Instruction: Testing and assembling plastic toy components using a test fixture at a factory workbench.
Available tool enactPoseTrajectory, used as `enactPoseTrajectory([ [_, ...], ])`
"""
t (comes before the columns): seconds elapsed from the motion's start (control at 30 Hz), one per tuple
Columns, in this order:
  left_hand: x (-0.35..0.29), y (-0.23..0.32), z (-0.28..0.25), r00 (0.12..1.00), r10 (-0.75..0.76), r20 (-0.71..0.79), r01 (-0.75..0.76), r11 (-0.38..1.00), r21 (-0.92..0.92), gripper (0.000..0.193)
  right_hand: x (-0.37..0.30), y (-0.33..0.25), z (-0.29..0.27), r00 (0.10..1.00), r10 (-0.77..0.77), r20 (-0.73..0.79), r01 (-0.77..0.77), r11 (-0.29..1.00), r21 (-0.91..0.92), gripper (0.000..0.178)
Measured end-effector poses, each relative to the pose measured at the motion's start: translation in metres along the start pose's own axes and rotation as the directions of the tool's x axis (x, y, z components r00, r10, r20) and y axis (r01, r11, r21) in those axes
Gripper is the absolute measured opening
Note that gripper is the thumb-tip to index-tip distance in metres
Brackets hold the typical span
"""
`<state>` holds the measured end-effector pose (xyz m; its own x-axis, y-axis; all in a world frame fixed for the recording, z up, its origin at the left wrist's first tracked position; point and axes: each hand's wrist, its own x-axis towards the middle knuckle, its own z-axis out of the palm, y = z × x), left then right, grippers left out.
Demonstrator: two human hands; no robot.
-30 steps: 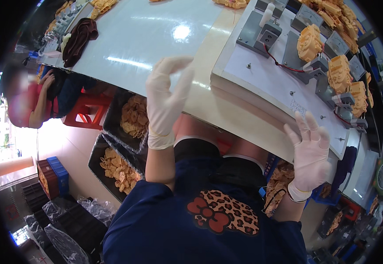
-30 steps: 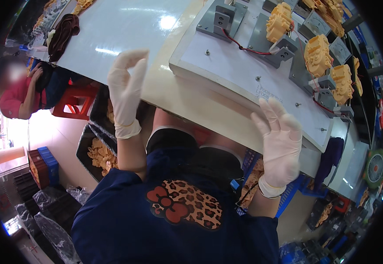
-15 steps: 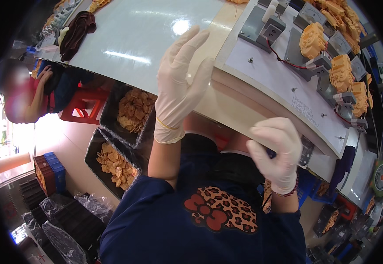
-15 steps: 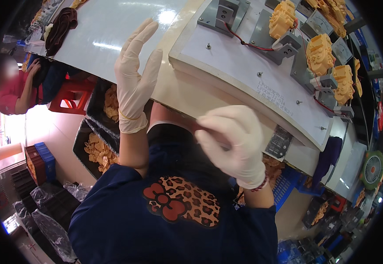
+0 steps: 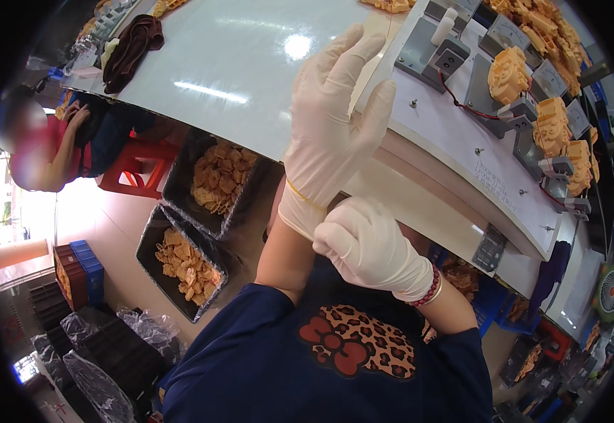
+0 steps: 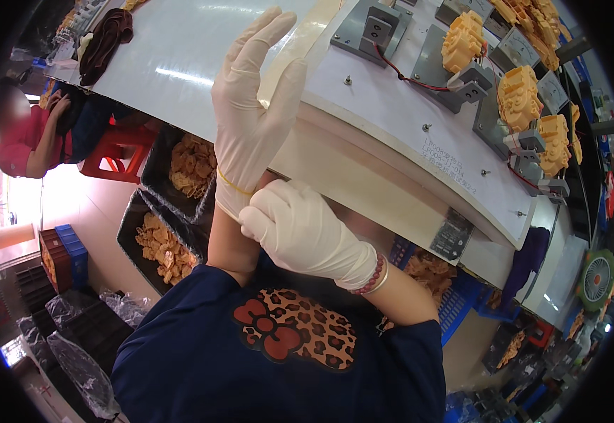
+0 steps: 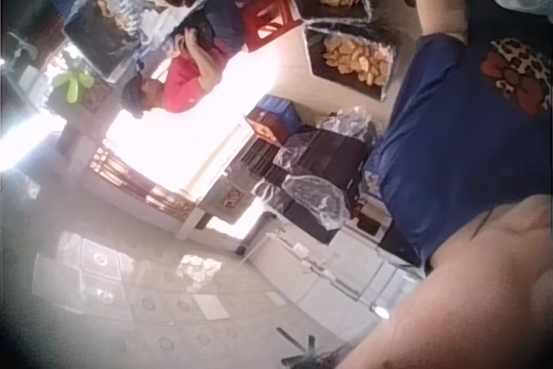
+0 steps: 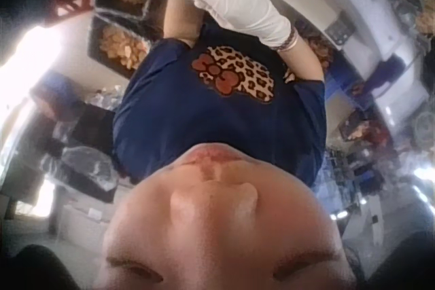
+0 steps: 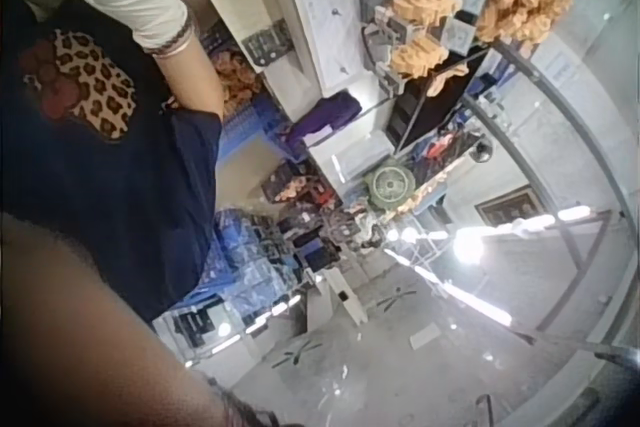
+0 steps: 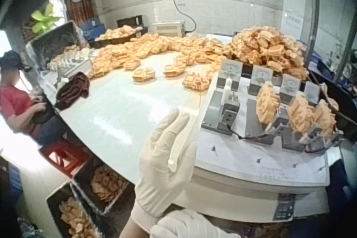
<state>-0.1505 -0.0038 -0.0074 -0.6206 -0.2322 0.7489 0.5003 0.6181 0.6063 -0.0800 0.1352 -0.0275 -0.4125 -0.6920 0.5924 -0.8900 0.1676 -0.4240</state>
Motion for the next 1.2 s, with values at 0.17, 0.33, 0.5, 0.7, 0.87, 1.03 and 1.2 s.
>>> enactPoseTrajectory([
  [0.17, 0.001, 0.013, -0.002, 0.999, 0.037, 0.038, -0.035, 0.999, -0.040, 0.046, -0.004, -0.005, -0.002, 0.977, -0.002, 0.214, -0.044, 0.976, 0.211, 0.014],
  [0.33, 0.009, 0.020, -0.004, 0.992, 0.127, 0.024, -0.125, 0.990, -0.066, 0.047, -0.017, -0.005, -0.007, 0.990, 0.070, -0.125, -0.046, 0.982, 0.184, 0.026],
  [0.5, 0.006, 0.038, 0.003, 0.983, 0.184, -0.002, -0.184, 0.983, 0.017, 0.049, -0.028, -0.005, -0.018, 0.954, 0.226, -0.195, -0.153, 0.930, 0.333, 0.028],
  [0.7, -0.009, 0.088, 0.028, 0.963, 0.269, 0.021, -0.210, 0.797, -0.566, 0.042, -0.018, -0.014, -0.012, 0.484, 0.853, 0.196, -0.320, -0.036, 0.947, 0.014],
  [0.87, -0.038, 0.148, 0.024, 0.913, 0.390, 0.118, -0.135, 0.563, -0.815, 0.017, -0.015, 0.008, -0.026, 0.706, 0.572, 0.418, -0.501, -0.014, 0.865, 0.022],
  [1.03, -0.057, 0.154, 0.024, 0.888, 0.414, 0.199, -0.004, 0.441, -0.898, 0.014, -0.019, 0.028, -0.042, 0.774, 0.195, 0.602, -0.622, 0.058, 0.781, 0.031],
  [1.2, -0.066, 0.153, 0.024, 0.847, 0.470, 0.247, 0.083, 0.341, -0.936, 0.017, -0.024, 0.016, -0.058, 0.711, 0.287, 0.642, -0.703, 0.286, 0.651, 0.013],
])
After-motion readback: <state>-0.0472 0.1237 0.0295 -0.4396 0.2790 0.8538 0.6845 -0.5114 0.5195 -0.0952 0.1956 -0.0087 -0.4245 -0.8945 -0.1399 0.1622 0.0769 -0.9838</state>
